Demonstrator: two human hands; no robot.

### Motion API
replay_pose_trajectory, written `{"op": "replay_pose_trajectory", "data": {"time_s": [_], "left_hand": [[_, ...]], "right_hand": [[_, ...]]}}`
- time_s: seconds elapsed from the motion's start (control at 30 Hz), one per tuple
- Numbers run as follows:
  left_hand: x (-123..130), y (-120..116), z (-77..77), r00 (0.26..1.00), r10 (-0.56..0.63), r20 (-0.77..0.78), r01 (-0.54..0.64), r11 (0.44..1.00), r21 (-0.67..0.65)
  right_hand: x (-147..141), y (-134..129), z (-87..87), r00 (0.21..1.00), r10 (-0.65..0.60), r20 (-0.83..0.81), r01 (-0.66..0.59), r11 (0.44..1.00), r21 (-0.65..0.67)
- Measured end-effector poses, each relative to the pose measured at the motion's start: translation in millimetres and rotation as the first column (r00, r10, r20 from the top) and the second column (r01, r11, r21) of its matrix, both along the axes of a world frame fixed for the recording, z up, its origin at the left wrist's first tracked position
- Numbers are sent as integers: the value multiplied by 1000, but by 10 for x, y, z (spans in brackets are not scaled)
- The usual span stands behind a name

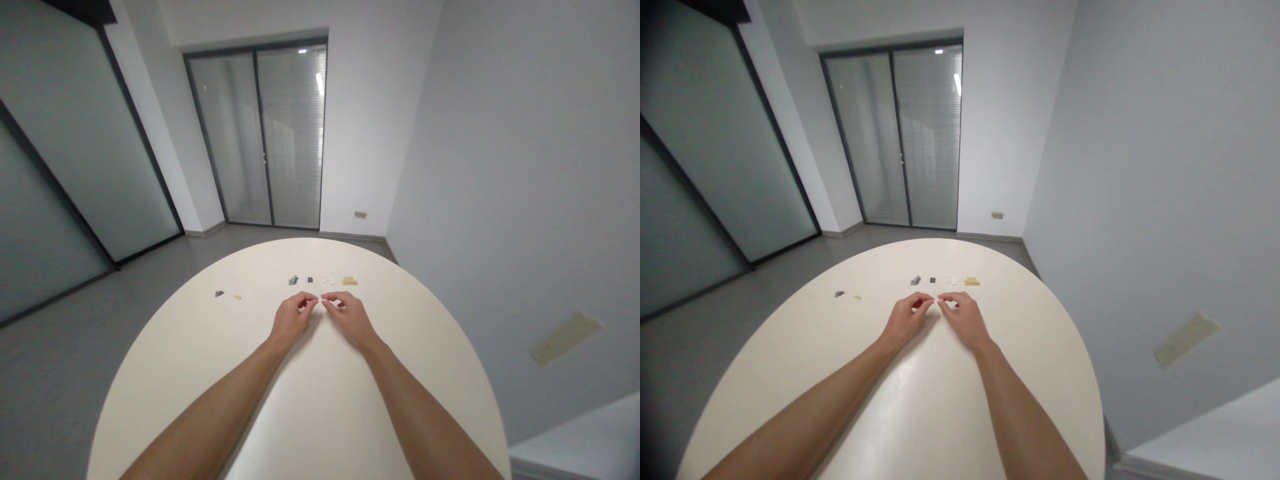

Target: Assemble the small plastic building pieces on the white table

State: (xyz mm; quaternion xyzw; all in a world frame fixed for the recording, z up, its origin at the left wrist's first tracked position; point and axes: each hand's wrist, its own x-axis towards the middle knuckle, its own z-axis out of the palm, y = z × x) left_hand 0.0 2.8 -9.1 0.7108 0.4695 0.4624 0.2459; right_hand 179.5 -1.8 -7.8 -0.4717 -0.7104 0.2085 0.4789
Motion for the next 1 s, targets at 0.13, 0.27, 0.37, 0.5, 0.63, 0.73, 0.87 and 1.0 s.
{"op": "replay_pose_trajectory", "data": {"time_s": [0.13, 0.27, 0.37, 0.5, 0.63, 0.73, 0.87, 1.0], "left_hand": [[-11, 6, -5, 1000, -15, 0, 15, 1000, -1], [-21, 13, -14, 1000, -14, -14, 14, 1000, -9], [-21, 12, -10, 1000, -10, -21, 10, 1000, -11], [-14, 12, -4, 1000, -13, -26, 13, 1000, -1], [-11, 14, -6, 999, 6, -37, -6, 1000, -16], [-16, 17, -13, 999, 20, -51, -22, 1000, -22], [-24, 23, -17, 997, 26, -70, -29, 999, -36], [-23, 19, -7, 996, 36, -80, -39, 998, -42]], "right_hand": [[-1, -7, 6, 1000, -5, 15, 5, 1000, -4], [7, 1, -2, 1000, -4, 28, 4, 1000, -2], [11, 8, -13, 999, -1, 34, 1, 1000, 4], [5, 8, -12, 1000, 12, 26, -13, 1000, 9], [-5, 4, 0, 1000, 19, 23, -19, 1000, 5], [-7, 5, 0, 999, 16, 32, -16, 1000, -5], [-4, 15, -16, 999, -3, 47, 3, 1000, -5], [2, 28, -30, 999, -13, 52, 13, 1000, -11]]}}
